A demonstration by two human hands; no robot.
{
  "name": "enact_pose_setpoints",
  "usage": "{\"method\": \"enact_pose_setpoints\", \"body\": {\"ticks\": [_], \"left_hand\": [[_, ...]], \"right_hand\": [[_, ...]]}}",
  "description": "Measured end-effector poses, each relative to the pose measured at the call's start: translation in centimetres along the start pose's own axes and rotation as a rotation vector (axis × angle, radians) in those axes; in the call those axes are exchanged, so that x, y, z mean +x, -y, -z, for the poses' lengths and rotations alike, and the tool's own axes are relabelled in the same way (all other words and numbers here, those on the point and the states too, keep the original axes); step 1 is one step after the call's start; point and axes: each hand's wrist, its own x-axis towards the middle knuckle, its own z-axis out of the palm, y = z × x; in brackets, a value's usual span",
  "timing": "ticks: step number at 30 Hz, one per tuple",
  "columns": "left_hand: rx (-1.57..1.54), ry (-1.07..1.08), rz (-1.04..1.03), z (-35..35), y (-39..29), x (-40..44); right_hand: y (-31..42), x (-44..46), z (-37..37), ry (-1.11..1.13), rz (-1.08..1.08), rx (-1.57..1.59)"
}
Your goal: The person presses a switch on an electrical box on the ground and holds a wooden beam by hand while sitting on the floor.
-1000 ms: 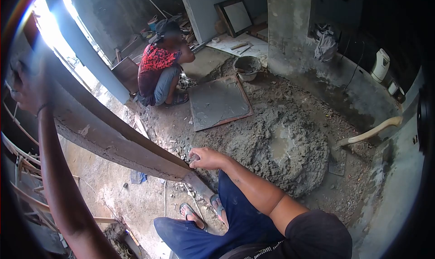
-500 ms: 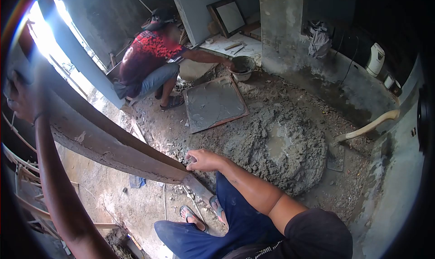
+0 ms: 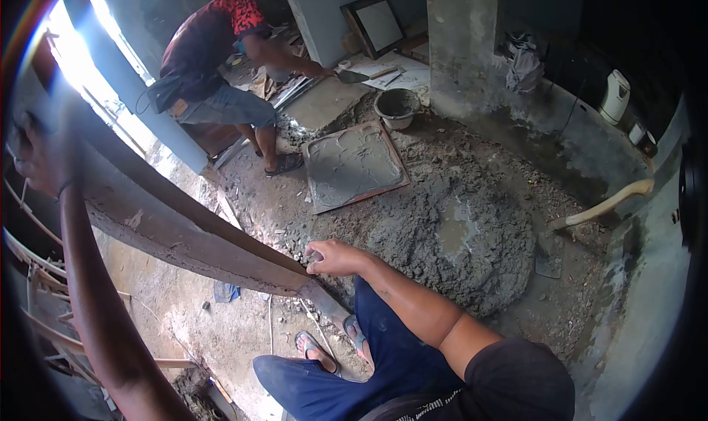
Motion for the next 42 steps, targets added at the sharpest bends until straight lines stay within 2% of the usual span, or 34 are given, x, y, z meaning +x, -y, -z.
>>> {"method": "enact_pose_setpoints", "body": {"ticks": [4,17,42], "left_hand": [[-0.099,-0.111,0.015,2.1,-1.3,-0.4],[-0.051,-0.028,0.027,3.6,-2.0,-0.4],[-0.043,-0.047,0.053,2.4,-1.6,-0.4]], "right_hand": [[-0.7,0.4,-0.5,-0.016,0.014,-0.005],[0.1,0.2,0.2,0.044,-0.060,0.035],[-1.1,0.2,0.5,-0.006,-0.024,0.008]]}}
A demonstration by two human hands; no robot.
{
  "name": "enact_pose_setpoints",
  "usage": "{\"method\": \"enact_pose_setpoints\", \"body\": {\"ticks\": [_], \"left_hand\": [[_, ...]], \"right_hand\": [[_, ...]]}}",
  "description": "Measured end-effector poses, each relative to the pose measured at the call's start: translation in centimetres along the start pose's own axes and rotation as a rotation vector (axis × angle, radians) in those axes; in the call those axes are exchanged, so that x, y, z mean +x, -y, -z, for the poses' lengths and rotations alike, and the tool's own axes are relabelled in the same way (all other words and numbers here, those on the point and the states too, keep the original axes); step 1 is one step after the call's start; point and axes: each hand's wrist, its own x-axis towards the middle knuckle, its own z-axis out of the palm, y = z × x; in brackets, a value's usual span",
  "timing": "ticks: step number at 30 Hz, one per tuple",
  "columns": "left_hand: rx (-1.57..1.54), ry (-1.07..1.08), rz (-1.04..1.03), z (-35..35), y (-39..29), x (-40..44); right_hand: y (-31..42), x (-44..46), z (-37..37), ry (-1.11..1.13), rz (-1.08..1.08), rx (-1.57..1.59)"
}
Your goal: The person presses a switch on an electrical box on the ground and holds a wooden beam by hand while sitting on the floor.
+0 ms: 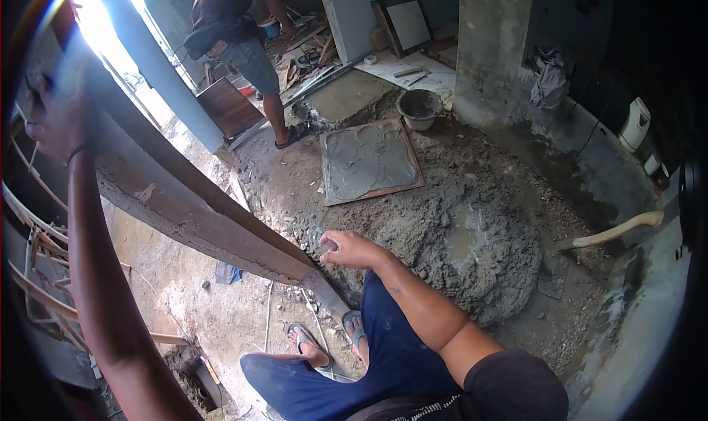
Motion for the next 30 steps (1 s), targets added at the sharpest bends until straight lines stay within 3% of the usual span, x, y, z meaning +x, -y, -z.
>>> {"method": "enact_pose_setpoints", "body": {"ticks": [30], "left_hand": [[-0.060,0.060,0.015,1.9,-0.8,0.0]], "right_hand": [[0.7,0.2,-0.5,0.039,-0.044,0.012]]}}
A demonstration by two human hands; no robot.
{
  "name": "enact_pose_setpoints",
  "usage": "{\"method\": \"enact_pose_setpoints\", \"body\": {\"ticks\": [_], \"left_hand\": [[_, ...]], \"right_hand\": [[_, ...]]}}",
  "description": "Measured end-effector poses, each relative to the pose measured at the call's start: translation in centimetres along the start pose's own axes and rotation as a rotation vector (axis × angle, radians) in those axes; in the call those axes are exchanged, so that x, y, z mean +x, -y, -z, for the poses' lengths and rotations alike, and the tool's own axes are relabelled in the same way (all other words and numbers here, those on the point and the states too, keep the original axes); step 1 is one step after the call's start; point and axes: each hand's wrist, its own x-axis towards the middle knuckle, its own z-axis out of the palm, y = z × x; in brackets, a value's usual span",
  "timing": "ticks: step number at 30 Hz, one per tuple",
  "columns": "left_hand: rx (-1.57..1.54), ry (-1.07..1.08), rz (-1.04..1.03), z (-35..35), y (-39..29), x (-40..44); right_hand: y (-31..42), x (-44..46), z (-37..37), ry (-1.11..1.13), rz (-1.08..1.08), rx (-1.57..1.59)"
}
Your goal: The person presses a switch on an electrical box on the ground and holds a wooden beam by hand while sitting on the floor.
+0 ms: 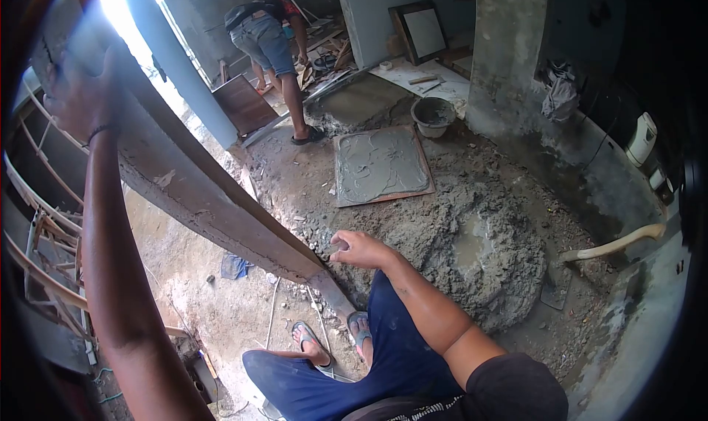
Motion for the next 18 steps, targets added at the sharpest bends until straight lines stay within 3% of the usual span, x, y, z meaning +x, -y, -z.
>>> {"method": "enact_pose_setpoints", "body": {"ticks": [18], "left_hand": [[-0.065,-0.086,-0.040,-0.76,0.58,0.13]], "right_hand": [[-0.41,-0.19,0.48,-0.039,0.037,0.002]]}}
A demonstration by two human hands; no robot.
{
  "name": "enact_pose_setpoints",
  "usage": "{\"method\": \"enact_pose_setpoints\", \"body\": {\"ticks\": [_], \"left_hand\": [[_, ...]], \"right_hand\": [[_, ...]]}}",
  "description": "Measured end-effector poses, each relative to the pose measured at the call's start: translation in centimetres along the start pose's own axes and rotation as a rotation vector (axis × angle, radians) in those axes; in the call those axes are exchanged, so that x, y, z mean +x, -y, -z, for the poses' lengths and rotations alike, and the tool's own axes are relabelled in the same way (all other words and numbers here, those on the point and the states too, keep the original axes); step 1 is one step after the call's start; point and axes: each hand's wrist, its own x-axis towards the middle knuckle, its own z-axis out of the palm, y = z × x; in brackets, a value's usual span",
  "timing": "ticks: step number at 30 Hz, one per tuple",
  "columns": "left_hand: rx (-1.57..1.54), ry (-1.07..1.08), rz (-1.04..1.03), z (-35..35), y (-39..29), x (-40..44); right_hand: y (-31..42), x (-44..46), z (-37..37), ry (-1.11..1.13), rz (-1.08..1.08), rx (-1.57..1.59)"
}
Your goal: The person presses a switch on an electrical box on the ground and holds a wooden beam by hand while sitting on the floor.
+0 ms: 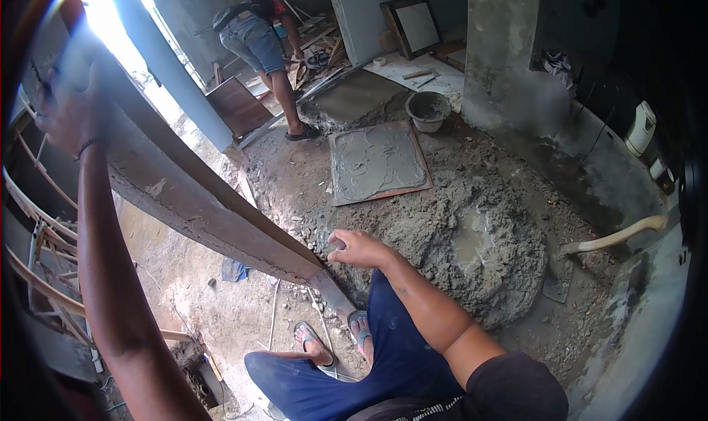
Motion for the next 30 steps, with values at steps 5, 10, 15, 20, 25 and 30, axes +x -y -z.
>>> {"method": "enact_pose_setpoints", "body": {"ticks": [5,10,15,20,25,30], "left_hand": [[0.298,0.128,-0.066,-1.4,1.4,0.4],[0.164,0.395,0.076,-2.3,1.6,0.9],[0.268,0.126,-0.051,-1.9,1.7,0.2],[0.073,0.001,-0.017,-1.9,1.4,0.1],[0.129,0.056,-0.008,-2.1,1.5,0.1],[0.169,0.029,-0.024,-2.5,1.8,0.1]], "right_hand": [[-0.1,-0.6,0.1,-0.018,0.035,-0.032],[0.3,-0.5,0.1,-0.001,-0.013,-0.014],[0.0,-0.2,0.1,0.035,-0.012,0.032],[0.1,-0.2,0.2,0.031,-0.030,0.016],[0.4,-0.6,0.6,0.028,-0.041,0.013],[-0.2,-0.4,0.4,0.012,-0.030,0.011]]}}
